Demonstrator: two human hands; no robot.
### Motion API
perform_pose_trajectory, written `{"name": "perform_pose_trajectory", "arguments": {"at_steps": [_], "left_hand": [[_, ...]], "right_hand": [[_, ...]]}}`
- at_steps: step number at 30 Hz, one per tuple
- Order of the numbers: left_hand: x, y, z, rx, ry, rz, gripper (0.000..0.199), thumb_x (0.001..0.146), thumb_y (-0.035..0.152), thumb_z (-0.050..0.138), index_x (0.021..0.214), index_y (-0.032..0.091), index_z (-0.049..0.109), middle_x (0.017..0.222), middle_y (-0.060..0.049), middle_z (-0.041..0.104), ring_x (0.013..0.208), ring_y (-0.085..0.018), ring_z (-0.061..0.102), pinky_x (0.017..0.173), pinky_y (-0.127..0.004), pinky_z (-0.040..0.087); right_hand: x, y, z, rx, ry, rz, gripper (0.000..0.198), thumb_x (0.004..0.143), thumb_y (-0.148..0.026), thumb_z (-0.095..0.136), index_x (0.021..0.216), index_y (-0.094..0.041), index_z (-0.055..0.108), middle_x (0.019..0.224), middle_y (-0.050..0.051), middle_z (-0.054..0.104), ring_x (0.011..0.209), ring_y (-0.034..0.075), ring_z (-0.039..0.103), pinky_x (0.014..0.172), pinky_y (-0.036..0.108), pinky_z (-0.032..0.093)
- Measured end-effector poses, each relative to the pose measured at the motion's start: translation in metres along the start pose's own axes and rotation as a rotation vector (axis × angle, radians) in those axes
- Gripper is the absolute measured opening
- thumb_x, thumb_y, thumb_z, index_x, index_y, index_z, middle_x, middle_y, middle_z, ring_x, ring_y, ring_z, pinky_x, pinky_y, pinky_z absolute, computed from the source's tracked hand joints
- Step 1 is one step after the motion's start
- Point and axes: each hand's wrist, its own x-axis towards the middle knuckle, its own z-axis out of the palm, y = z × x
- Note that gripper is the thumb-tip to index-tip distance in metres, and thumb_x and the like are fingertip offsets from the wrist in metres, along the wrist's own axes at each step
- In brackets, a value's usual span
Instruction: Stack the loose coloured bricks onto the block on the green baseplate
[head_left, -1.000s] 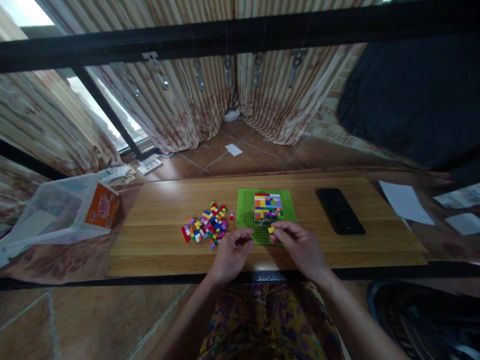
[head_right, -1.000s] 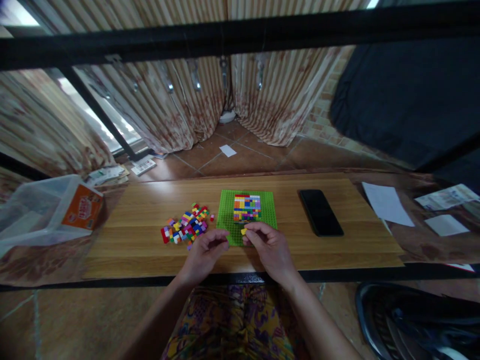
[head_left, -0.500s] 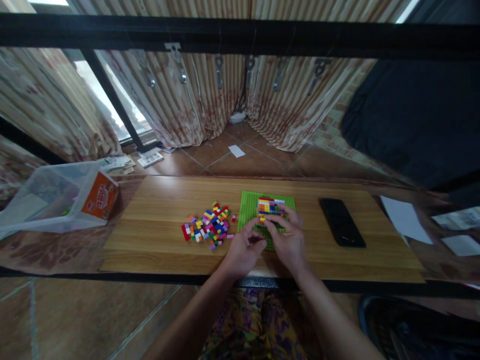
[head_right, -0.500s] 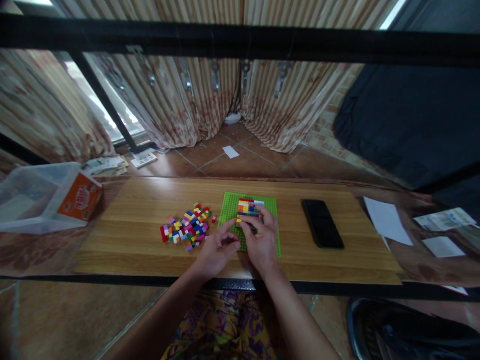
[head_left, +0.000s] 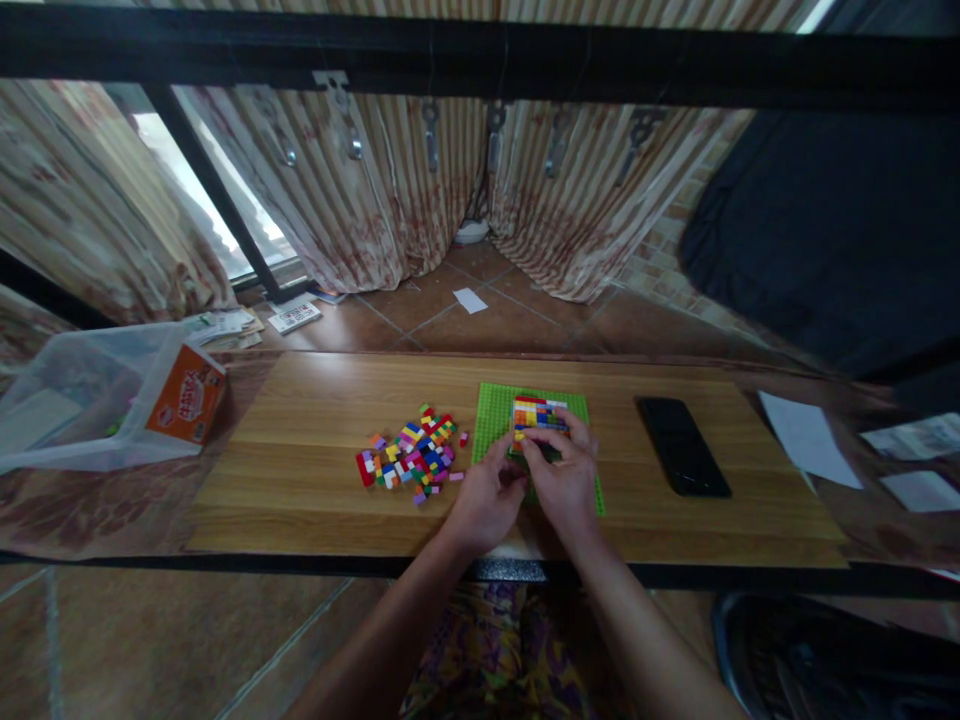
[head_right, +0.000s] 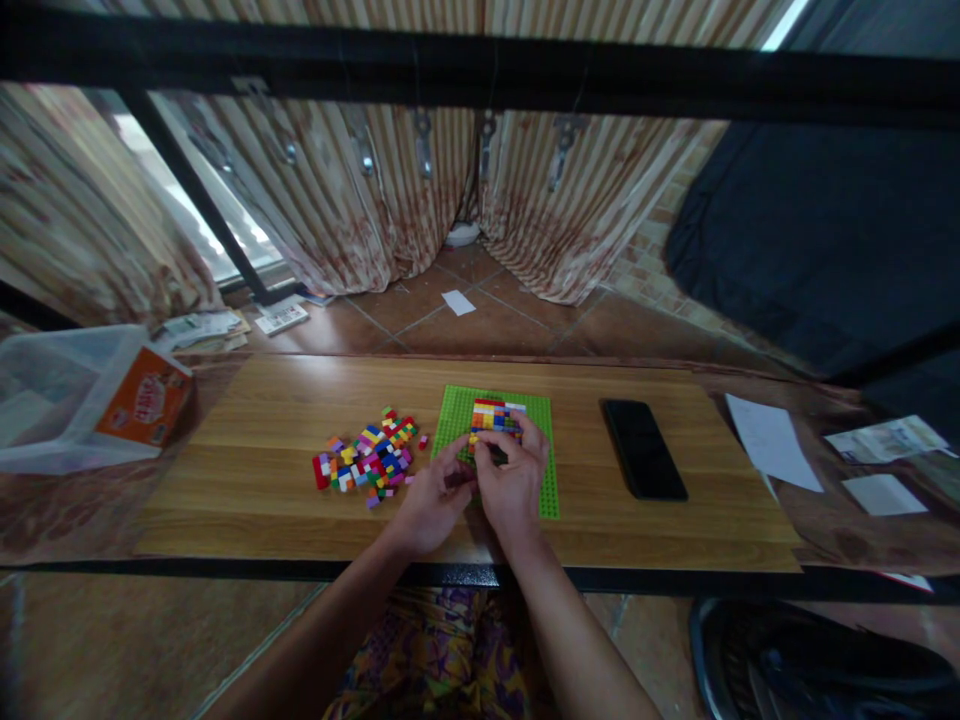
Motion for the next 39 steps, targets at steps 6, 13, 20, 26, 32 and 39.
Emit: {"name": "perform_pose_trajectory", "arguments": {"at_steps": [6, 13, 20, 26, 32, 39], "left_hand": [[0.0002, 0.0039, 0.0002, -0.103, -0.001, -0.011, 0.064, 0.074, 0.009, 0.057, 0.136, 0.018, 0.046, 0.08, -0.002, 0.067, 0.073, -0.016, 0.061, 0.066, -0.026, 0.045], [-0.0008, 0.0068, -0.0017, -0.312, -0.013, -0.029, 0.064, 0.071, 0.012, 0.063, 0.134, 0.017, 0.049, 0.072, 0.001, 0.063, 0.067, -0.012, 0.057, 0.064, -0.023, 0.043], [0.0002, 0.0037, -0.0027, -0.338, -0.013, -0.056, 0.067, 0.069, 0.011, 0.065, 0.134, 0.016, 0.05, 0.073, 0.001, 0.063, 0.066, -0.011, 0.056, 0.062, -0.021, 0.042], [-0.0006, 0.0023, -0.0022, -0.328, -0.017, -0.066, 0.068, 0.07, 0.013, 0.065, 0.136, 0.018, 0.048, 0.076, -0.001, 0.065, 0.067, -0.012, 0.057, 0.063, -0.022, 0.043], [0.0, -0.0004, -0.0006, -0.338, -0.022, -0.08, 0.071, 0.069, 0.012, 0.064, 0.137, 0.017, 0.046, 0.072, 0.001, 0.064, 0.066, -0.012, 0.056, 0.062, -0.022, 0.041], [0.0001, -0.0008, -0.0001, -0.346, -0.026, -0.091, 0.073, 0.068, 0.011, 0.065, 0.138, 0.015, 0.044, 0.072, 0.001, 0.063, 0.065, -0.012, 0.055, 0.062, -0.022, 0.04]], "right_hand": [[-0.0015, -0.0004, 0.0007, 0.0, 0.005, 0.011, 0.012, 0.08, -0.027, 0.061, 0.08, -0.024, 0.073, 0.123, 0.008, 0.056, 0.115, 0.026, 0.049, 0.097, 0.046, 0.037], [-0.0026, -0.0007, -0.0014, 0.027, -0.028, -0.014, 0.015, 0.083, -0.027, 0.059, 0.085, -0.025, 0.073, 0.122, 0.008, 0.057, 0.115, 0.026, 0.049, 0.097, 0.047, 0.037], [-0.0027, -0.0021, -0.0007, 0.004, -0.014, -0.011, 0.012, 0.08, -0.024, 0.059, 0.082, -0.022, 0.072, 0.12, 0.009, 0.058, 0.114, 0.026, 0.05, 0.097, 0.045, 0.038], [-0.0017, -0.002, -0.0003, 0.031, -0.001, 0.016, 0.013, 0.08, -0.026, 0.06, 0.087, -0.022, 0.069, 0.12, 0.01, 0.058, 0.114, 0.026, 0.05, 0.097, 0.046, 0.038], [0.0011, -0.0052, 0.0041, 0.016, 0.032, 0.037, 0.015, 0.08, -0.028, 0.06, 0.089, -0.021, 0.069, 0.116, 0.01, 0.059, 0.111, 0.027, 0.051, 0.094, 0.046, 0.039], [0.0041, -0.0074, 0.0082, -0.001, 0.071, 0.05, 0.011, 0.078, -0.028, 0.064, 0.083, -0.02, 0.07, 0.108, 0.009, 0.06, 0.105, 0.026, 0.052, 0.092, 0.043, 0.04]]}}
